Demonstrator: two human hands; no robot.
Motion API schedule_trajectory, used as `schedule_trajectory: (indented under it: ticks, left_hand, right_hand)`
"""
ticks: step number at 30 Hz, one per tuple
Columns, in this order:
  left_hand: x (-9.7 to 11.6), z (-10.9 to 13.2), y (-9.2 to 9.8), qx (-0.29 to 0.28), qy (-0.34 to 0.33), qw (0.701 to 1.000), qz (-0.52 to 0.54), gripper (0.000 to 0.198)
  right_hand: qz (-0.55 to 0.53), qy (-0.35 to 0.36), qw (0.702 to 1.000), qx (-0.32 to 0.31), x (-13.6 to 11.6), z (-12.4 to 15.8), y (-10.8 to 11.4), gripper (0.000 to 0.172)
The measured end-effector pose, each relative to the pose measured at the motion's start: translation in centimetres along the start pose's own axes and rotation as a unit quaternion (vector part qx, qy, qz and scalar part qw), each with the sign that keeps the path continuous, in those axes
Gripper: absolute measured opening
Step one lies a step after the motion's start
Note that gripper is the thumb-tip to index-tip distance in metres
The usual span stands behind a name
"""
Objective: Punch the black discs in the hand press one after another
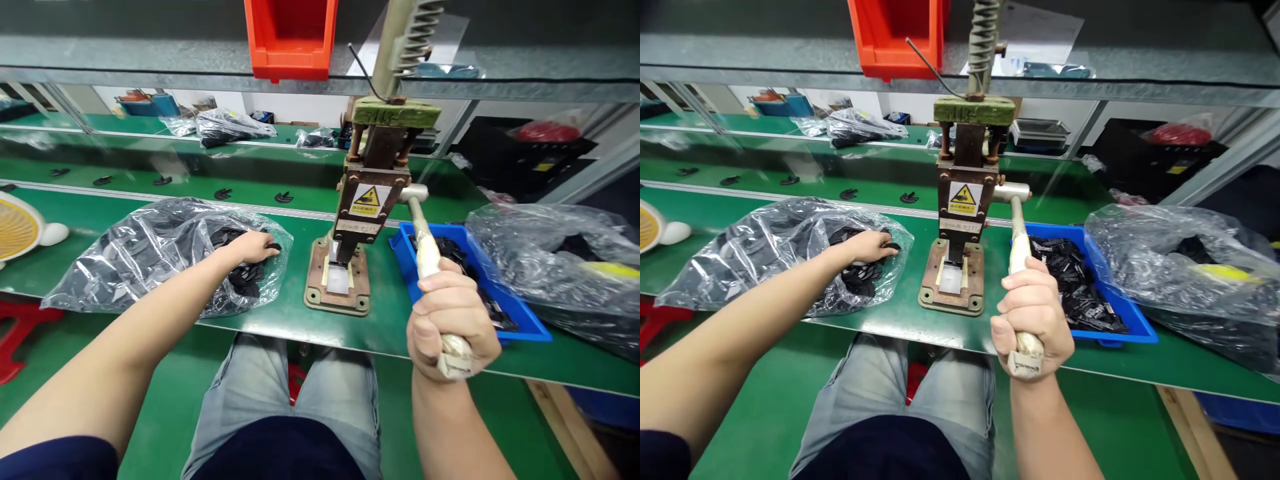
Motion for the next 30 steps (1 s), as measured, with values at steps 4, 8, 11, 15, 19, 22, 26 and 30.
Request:
schedule_trajectory:
  ticks: [4, 8, 11, 15, 19, 22, 26, 30]
  left_hand:
    - [3.4, 0.2, 0.0, -0.006, 0.026, 0.964, 0.263, 0.035]
    - [7.7, -0.2, -0.8, -0.081, 0.002, 0.85, 0.521, 0.03]
    - [10.5, -0.4, -1.8, -0.132, -0.002, 0.812, 0.569, 0.029]
    - [13.1, -0.7, -3.0, -0.155, -0.005, 0.799, 0.581, 0.03]
    - [14.4, -1.0, -3.6, -0.161, 0.002, 0.803, 0.574, 0.026]
    - [14.4, -0.9, -3.4, -0.165, 0.014, 0.809, 0.564, 0.021]
    - [13.8, -0.6, -3.0, -0.148, 0.025, 0.804, 0.576, 0.026]
    - [13.7, -0.9, -3.3, -0.151, 0.035, 0.804, 0.575, 0.031]
  right_hand:
    - [-0.004, -0.001, 1.0, 0.008, -0.1, 0.2, 0.1, 0.022]
    - [-0.008, -0.001, 1.0, 0.008, 0.0, 0.2, 0.0, 0.023]
    - [-0.015, 0.0, 1.0, 0.005, 0.0, 0.2, 0.0, 0.022]
    - [-0.017, 0.007, 1.0, 0.002, 0.0, 0.2, 0.1, 0.021]
    - [-0.015, 0.006, 1.0, 0.004, 0.1, 0.3, 0.1, 0.022]
    - [-0.019, 0.009, 1.0, 0.01, 0.1, 0.4, 0.0, 0.023]
    - [-0.032, 0.023, 0.999, 0.019, 0.3, 0.5, -0.1, 0.026]
    - [-0.022, 0.018, 0.999, 0.013, 0.3, 0.6, 0.1, 0.027]
Point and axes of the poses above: each hand's wrist, its own z-axis away from the middle knuckle, its own y-axis out of the back of the hand, x = y × z, the point moved 4 cm from there along -z, towards the middle knuckle, and after that the axes turned 3 degrees about -z, right-handed, at the moved point
